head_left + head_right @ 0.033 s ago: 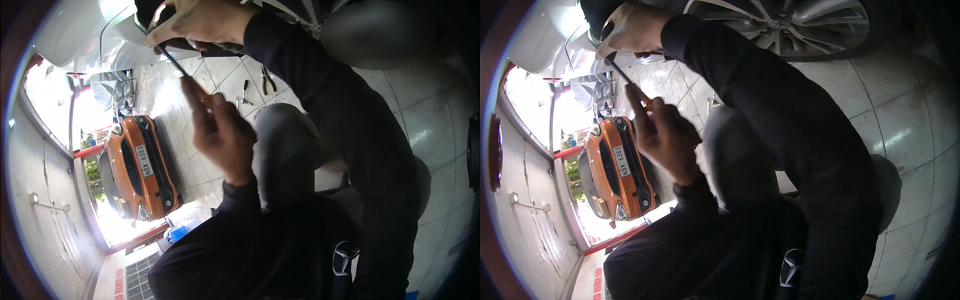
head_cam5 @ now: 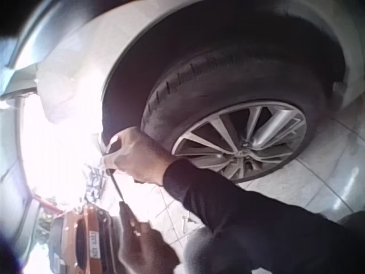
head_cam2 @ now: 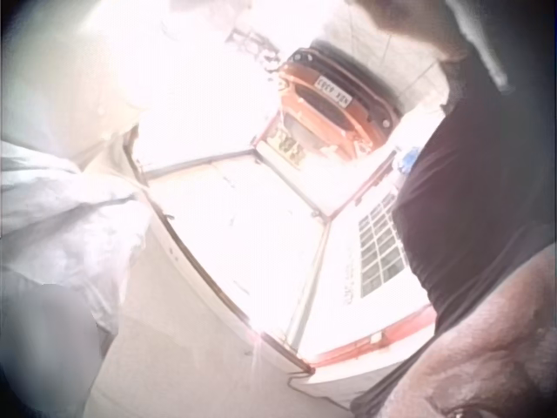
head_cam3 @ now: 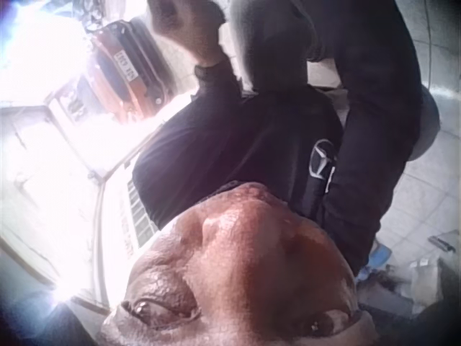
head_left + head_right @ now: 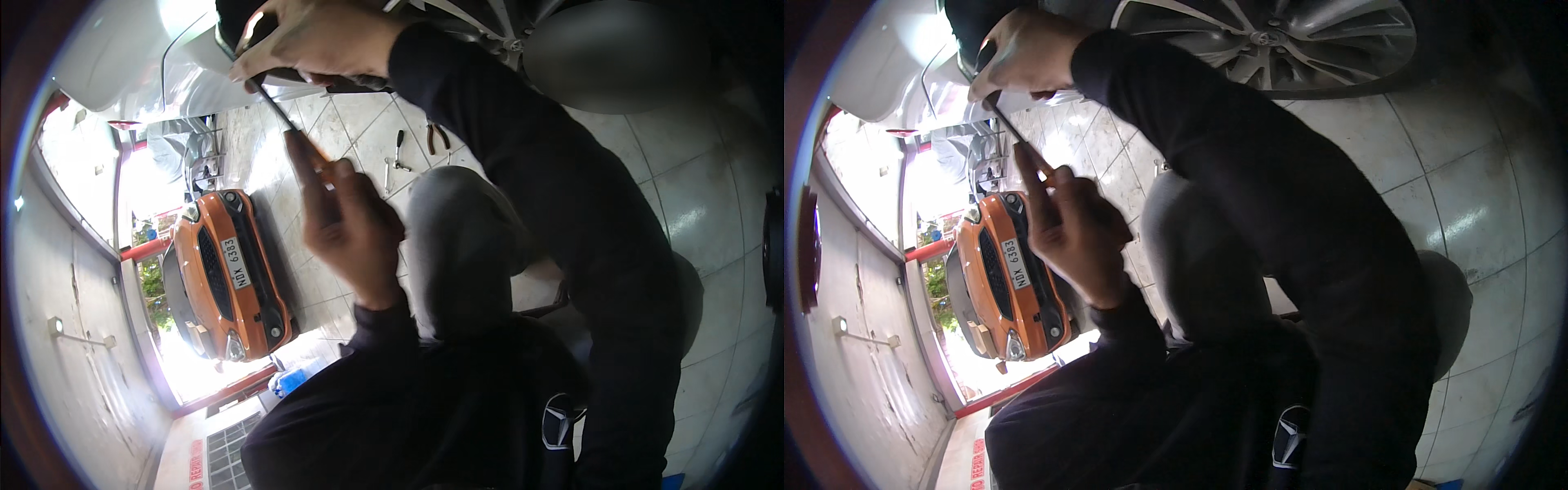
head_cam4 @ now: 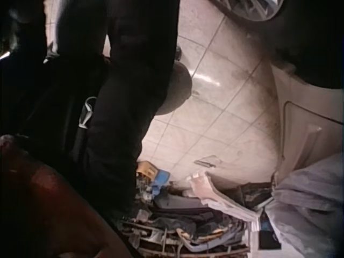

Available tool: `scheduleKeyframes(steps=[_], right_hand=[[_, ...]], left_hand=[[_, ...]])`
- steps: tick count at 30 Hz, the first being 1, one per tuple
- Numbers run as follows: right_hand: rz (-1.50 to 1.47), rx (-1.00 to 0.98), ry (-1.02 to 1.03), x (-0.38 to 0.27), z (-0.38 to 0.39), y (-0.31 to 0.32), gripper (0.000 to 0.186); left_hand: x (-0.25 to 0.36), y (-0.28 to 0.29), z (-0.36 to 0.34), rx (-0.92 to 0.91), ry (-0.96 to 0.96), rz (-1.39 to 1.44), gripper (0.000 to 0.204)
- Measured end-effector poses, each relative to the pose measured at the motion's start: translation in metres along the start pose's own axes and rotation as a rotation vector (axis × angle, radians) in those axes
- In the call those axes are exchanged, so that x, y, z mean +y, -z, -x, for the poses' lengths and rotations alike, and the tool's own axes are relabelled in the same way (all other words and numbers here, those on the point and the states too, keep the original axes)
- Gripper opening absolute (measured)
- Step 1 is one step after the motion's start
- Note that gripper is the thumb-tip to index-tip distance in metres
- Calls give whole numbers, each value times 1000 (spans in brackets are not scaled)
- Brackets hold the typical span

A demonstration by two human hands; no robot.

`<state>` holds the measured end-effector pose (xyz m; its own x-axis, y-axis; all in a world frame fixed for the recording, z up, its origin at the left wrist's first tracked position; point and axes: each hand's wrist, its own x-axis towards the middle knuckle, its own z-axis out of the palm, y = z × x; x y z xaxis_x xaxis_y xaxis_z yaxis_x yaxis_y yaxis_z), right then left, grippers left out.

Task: The person kneels beside a white car and uses a screwdriver and pliers to pry and adjust the rear bumper near the wheel arch. They repeatedly insert tools into the bumper gap, pull at clips, and reposition the bumper edge.

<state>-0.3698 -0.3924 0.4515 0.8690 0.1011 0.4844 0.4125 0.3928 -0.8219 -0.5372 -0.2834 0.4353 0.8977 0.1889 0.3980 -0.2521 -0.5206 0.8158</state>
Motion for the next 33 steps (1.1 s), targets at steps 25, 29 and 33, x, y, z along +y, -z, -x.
scheduleKeyframes(steps=[25,29,33], right_hand=[[122,124,9,17,17,-45,33],[84,133,38,25,16,-47,33],[120,124,35,21,15,-42,34]], left_hand=[[-17,58,-28,-224,42,116,58],[-22,50,-22,-179,62,134,59],[-23,43,-18,-172,48,175,60]])
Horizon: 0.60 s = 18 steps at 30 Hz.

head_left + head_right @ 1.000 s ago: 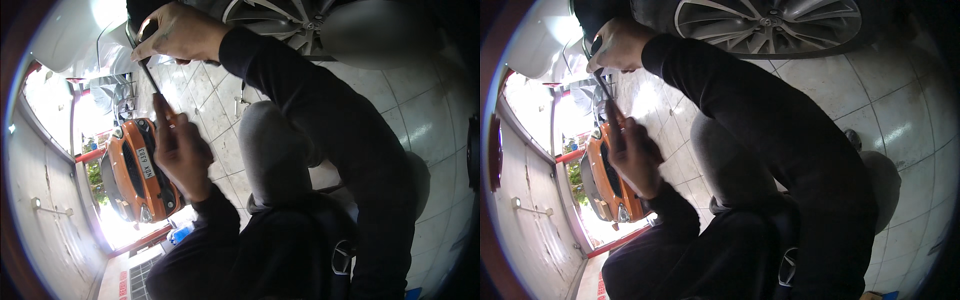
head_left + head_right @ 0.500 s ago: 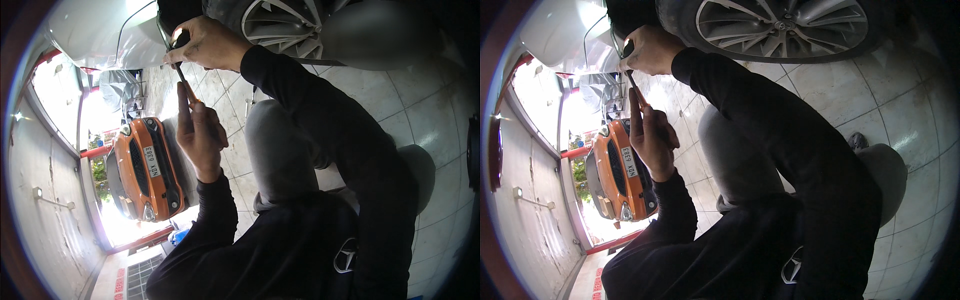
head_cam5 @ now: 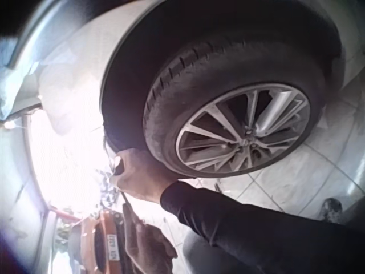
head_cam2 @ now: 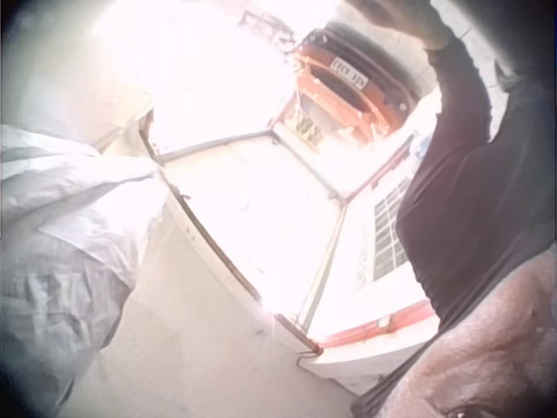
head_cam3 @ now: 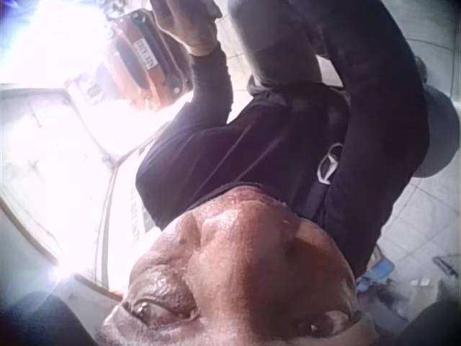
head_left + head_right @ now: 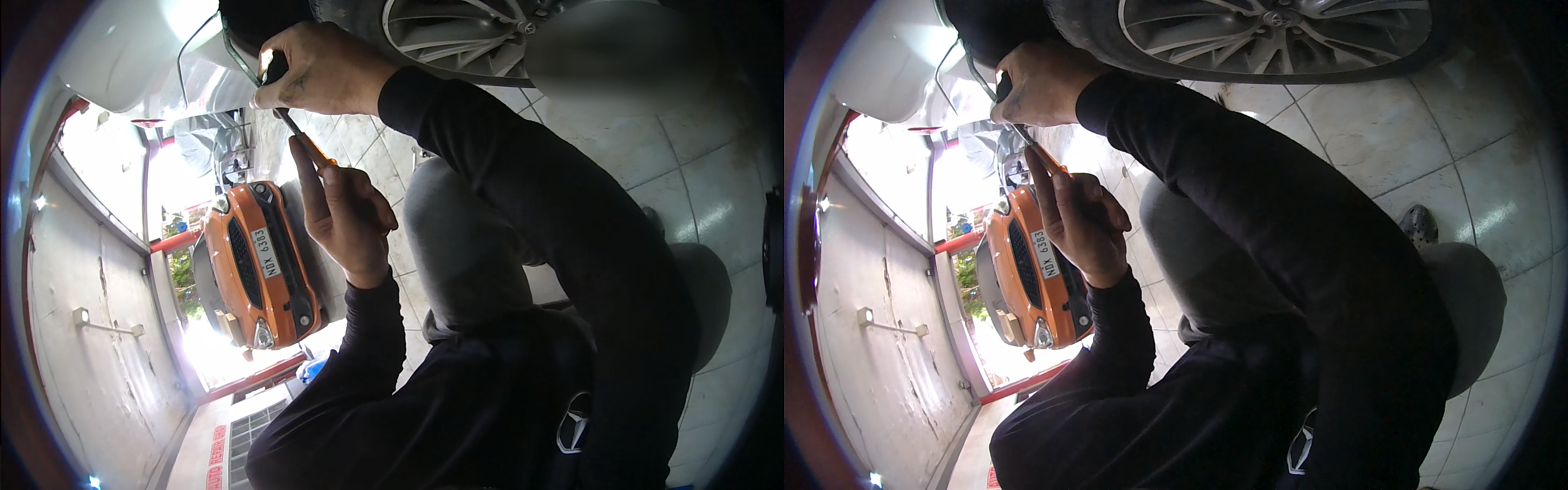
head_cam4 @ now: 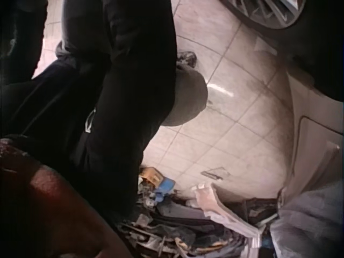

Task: The person kneels beside a white car and uses a screwdriver and pliers to pry and adjust the rear bumper near the wheel arch. They repeatedly insert tools into the bumper gap, pull at clips, and reposition the bumper edge.

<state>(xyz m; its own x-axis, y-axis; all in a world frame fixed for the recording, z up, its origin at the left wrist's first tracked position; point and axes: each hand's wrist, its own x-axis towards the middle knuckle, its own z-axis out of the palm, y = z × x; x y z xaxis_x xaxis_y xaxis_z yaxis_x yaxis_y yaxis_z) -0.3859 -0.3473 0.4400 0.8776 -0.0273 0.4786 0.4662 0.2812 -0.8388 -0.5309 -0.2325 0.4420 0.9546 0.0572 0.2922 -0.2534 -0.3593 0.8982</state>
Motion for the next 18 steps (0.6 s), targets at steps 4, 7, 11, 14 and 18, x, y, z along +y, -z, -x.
scheduleKeyframes(steps=[4,7,11,14,18], right_hand=[[24,12,17,0,1,2,33],[41,59,58,1,3,4,30],[82,59,45,6,-2,10,28],[92,64,37,5,-5,10,23],[-42,62,39,-4,-7,-9,25]], left_hand=[[-5,-7,0,26,-18,26,59],[-15,-18,-3,40,-61,13,60],[-33,-36,-10,94,-122,14,57],[-38,-31,-15,186,-164,-236,55],[15,-10,-10,193,-129,-468,53]])
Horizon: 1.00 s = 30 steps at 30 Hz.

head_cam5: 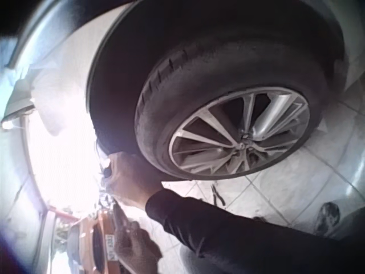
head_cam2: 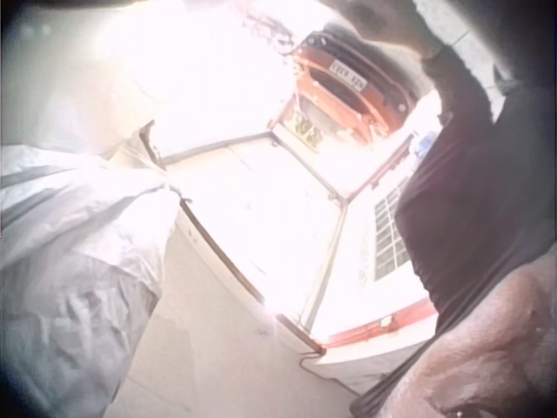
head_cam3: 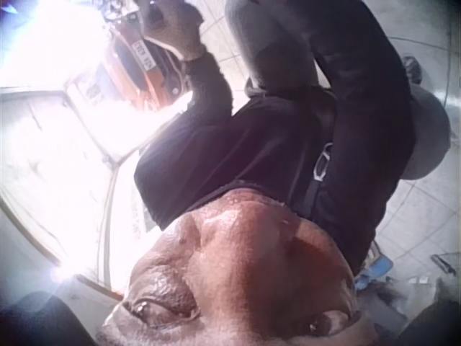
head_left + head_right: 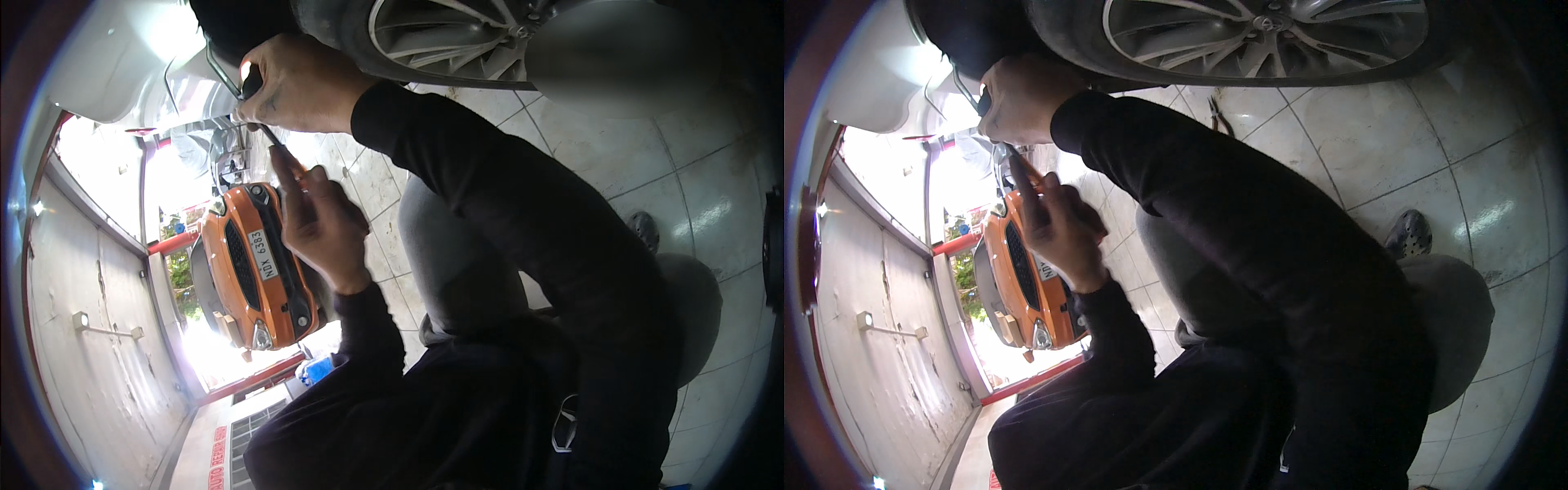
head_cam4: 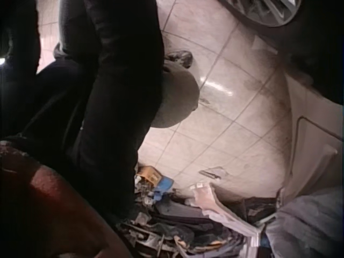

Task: The person kneels beside a white car and uses a screwdriver and pliers to pry and adjust the rear bumper near the wheel arch. They repeatedly insert tools into the bumper gap, pull at clips, and reposition the bumper edge.

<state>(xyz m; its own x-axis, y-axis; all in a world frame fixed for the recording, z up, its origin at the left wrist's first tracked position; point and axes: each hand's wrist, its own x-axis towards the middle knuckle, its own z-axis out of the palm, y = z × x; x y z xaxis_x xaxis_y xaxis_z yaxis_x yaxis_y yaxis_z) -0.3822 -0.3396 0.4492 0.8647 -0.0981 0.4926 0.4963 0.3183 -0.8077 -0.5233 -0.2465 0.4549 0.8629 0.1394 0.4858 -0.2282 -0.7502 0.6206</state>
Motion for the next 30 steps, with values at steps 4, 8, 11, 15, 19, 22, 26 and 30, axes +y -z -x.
scheduleKeyframes(steps=[4,8,11,15,19,22,26,30], right_hand=[[-103,32,11,8,2,-21,26],[-1,150,50,4,3,-7,32],[91,113,74,6,6,0,30],[130,37,34,4,8,3,26],[72,57,16,2,12,6,25],[56,31,15,1,12,6,24],[60,-17,31,1,14,11,22],[-51,57,41,4,12,11,22]], left_hand=[[4,46,-18,-115,-22,-103,52],[-2,35,-10,-284,135,354,59],[-29,15,8,-458,409,980,63],[-35,10,16,-537,396,1090,57],[-35,7,16,-531,390,1096,61],[-32,8,17,-494,400,1033,63],[-32,6,15,-480,423,1022,65],[-30,-2,8,-520,457,1072,64]])
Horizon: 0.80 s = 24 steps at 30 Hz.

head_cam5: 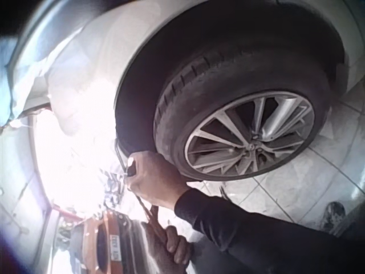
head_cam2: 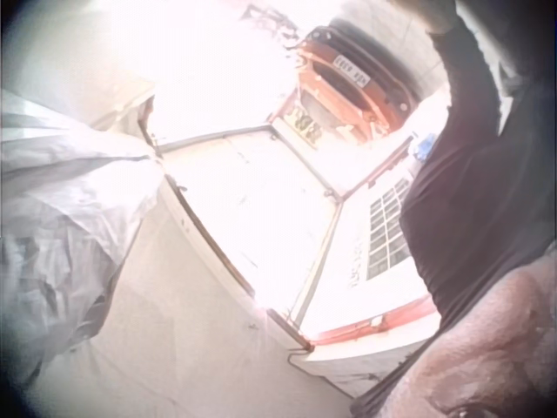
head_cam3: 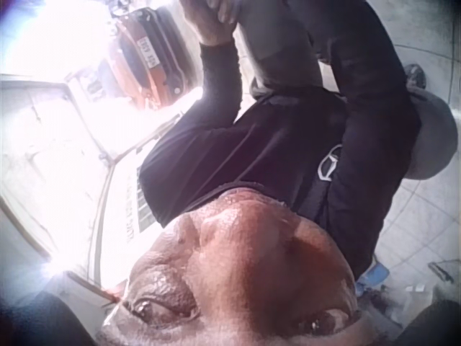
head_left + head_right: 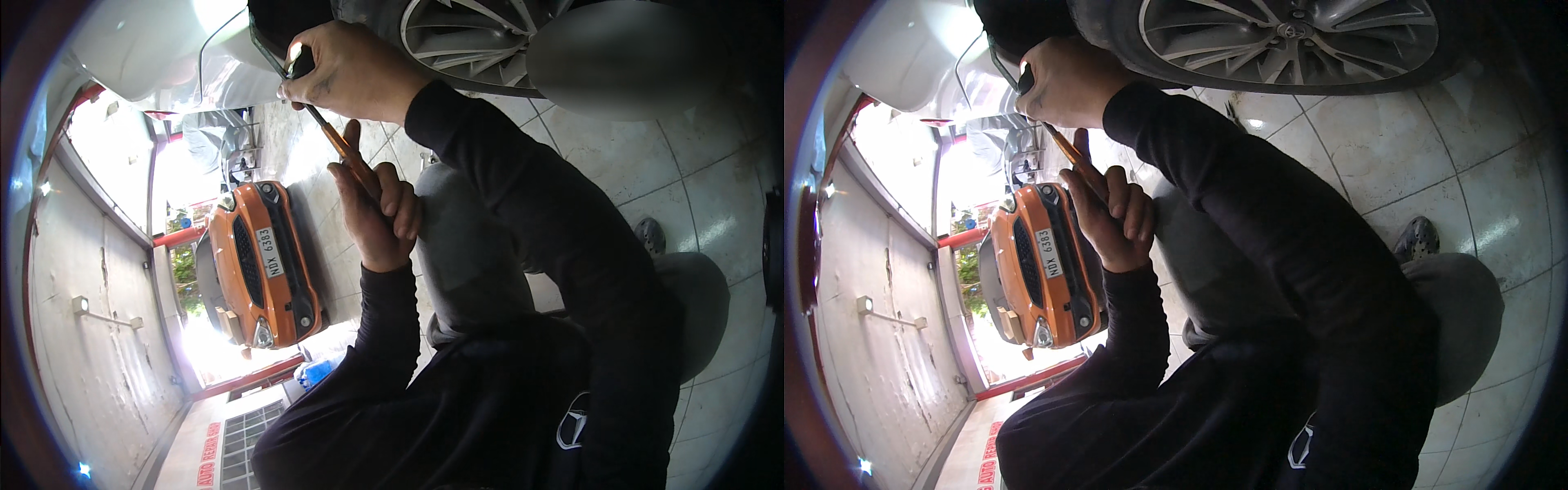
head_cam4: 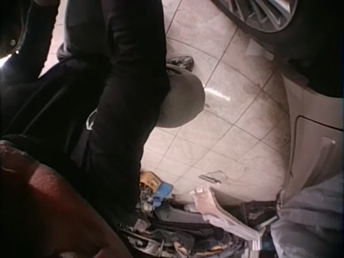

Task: The person kneels beside a white car and uses a screwdriver and pliers to pry and adjust the rear bumper near the wheel arch. They repeatedly insert tools into the bumper gap, pull at clips, and reposition the bumper edge.

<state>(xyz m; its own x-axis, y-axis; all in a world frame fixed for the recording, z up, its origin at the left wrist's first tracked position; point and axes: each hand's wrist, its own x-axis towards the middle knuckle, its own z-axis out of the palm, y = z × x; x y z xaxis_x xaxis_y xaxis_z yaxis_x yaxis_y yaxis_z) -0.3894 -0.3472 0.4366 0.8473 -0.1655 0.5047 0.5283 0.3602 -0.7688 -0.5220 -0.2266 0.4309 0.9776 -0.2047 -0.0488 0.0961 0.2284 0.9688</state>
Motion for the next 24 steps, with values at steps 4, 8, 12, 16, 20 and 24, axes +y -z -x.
scheduleKeyframes(steps=[4,8,12,16,20,24], right_hand=[[71,-87,-53,2,-8,-1,21],[-9,-100,-85,8,-13,-3,19],[32,108,21,29,-48,19,23],[-129,101,370,-28,-49,73,27],[111,76,48,3,-16,60,33],[261,3,132,9,-13,40,39]], left_hand=[[-6,16,-11,-52,1,174,65],[-7,10,-23,268,-103,-496,68],[34,-52,-38,448,-230,-937,44],[53,-81,-46,284,-269,-1028,39],[11,-31,-8,209,22,-603,56],[-9,-25,17,228,-12,-409,56]])
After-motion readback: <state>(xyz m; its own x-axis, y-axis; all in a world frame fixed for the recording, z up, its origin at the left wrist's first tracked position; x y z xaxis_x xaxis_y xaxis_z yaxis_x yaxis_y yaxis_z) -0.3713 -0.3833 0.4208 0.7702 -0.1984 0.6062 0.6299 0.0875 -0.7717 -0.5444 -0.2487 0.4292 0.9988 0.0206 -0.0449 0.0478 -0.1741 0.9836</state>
